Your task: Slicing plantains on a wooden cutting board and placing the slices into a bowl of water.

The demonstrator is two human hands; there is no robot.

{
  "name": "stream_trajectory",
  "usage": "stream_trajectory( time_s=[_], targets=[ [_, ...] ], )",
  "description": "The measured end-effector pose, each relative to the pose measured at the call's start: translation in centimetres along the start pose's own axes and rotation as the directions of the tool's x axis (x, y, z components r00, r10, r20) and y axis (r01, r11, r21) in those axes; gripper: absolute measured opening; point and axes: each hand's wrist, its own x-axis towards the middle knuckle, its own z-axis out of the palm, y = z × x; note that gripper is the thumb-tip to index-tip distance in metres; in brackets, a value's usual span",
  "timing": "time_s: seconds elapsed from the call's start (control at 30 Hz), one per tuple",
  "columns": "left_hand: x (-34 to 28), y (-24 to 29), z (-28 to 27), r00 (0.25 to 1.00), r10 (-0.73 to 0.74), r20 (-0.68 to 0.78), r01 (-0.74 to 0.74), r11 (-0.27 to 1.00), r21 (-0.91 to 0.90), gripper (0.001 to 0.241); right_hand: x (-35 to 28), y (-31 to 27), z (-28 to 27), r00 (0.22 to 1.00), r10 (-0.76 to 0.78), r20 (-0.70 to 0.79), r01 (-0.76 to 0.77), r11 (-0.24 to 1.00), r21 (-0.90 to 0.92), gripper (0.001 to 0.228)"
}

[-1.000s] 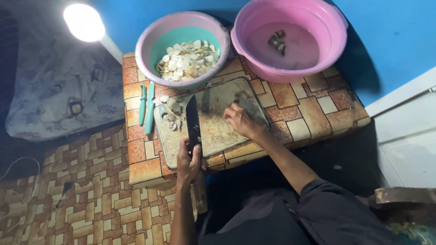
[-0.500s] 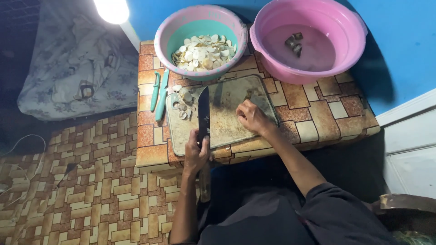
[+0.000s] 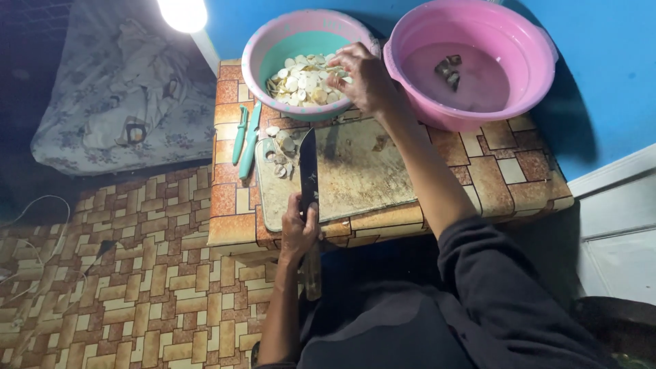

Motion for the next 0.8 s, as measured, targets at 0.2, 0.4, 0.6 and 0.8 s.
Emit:
stream_trajectory(
  time_s=[0.2, 0.4, 0.6, 0.8],
  targets=[
    [0.1, -1.7, 0.3, 0.998, -0.015, -0.060, 0.016, 1.000, 0.011, 0.018, -5.1, 5.6, 2.2, 0.979, -0.043, -0.199, 0.021, 0.993, -0.113, 0.009],
    [0.5, -0.3, 0.4, 0.998, -0.056, -0.010, 0.056, 0.991, 0.120, 0.018, -14.7, 13.1, 5.2, 0.980, 0.193, -0.052, -0.199, 0.969, -0.144, 0.025],
    [0.3, -0.2, 2.4, 0.978, -0.188, 0.092, 0.184, 0.982, 0.049, 0.018, -14.5, 7.8, 4.7, 0.958, 0.286, 0.034, -0.288, 0.956, 0.053, 0.024],
    [1.5, 0.2, 5.7, 0.957, -0.248, 0.148, 0.139, 0.845, 0.516, 0.024, -15.5, 11.1, 8.0, 0.874, 0.482, -0.058, -0.446, 0.844, 0.298, 0.024]
  ],
)
